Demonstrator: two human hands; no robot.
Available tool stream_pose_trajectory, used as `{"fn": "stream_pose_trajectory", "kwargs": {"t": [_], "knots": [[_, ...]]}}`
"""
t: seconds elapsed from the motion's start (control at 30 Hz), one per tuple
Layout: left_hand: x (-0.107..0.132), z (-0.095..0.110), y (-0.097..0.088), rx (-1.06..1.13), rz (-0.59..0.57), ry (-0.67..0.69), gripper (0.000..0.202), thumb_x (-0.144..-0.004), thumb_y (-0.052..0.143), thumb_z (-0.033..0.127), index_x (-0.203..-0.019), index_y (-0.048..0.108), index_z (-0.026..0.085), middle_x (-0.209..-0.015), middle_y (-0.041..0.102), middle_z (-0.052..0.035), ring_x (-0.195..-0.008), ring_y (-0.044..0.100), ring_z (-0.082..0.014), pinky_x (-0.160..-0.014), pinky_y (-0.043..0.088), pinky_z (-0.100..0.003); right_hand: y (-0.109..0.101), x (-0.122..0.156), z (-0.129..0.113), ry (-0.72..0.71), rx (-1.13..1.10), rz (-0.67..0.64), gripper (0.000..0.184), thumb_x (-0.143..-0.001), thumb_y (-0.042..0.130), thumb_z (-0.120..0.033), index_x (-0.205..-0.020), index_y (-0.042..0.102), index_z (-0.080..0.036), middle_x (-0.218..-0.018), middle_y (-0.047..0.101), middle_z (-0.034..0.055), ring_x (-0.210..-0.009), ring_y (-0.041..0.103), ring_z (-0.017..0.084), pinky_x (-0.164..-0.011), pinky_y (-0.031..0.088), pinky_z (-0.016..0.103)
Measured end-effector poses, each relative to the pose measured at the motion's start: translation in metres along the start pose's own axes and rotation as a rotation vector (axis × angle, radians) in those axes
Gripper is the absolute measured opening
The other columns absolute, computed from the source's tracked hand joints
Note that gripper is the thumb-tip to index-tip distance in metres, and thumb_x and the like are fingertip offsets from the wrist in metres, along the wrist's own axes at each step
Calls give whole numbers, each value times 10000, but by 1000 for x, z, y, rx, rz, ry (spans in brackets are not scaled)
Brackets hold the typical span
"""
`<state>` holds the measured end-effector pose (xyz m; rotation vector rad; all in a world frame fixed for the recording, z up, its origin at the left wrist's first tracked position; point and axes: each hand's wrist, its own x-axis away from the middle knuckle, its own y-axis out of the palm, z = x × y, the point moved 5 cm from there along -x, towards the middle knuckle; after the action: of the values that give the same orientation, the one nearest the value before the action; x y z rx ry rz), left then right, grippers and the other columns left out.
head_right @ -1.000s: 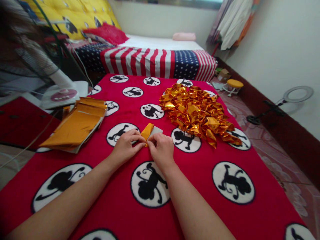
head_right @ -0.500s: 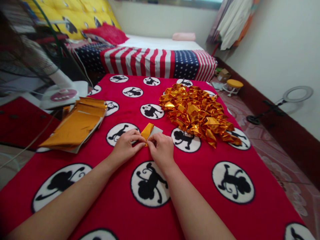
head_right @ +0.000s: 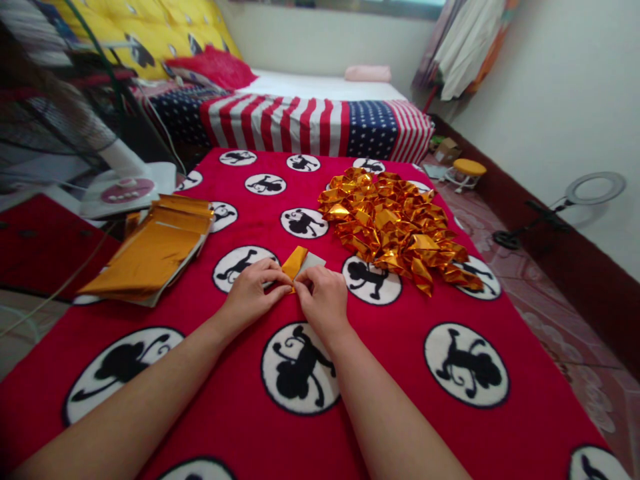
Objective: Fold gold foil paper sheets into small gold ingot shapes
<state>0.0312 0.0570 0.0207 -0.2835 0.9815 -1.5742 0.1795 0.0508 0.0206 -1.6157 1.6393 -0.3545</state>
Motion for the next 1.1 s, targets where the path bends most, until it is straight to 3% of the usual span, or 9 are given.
{"fn": "stream_pose_trajectory", "kwargs": {"t": [1.1], "knots": [[0, 0, 0, -2, -5, -6, 58, -771, 692, 173, -776, 736, 211, -834, 614, -22, -815, 569, -164, -752, 451, -290, 3, 1, 4, 14, -3, 32, 34, -758, 666, -210, -725, 666, -220, -678, 648, -17, -609, 559, 128, -570, 368, 235]]}}
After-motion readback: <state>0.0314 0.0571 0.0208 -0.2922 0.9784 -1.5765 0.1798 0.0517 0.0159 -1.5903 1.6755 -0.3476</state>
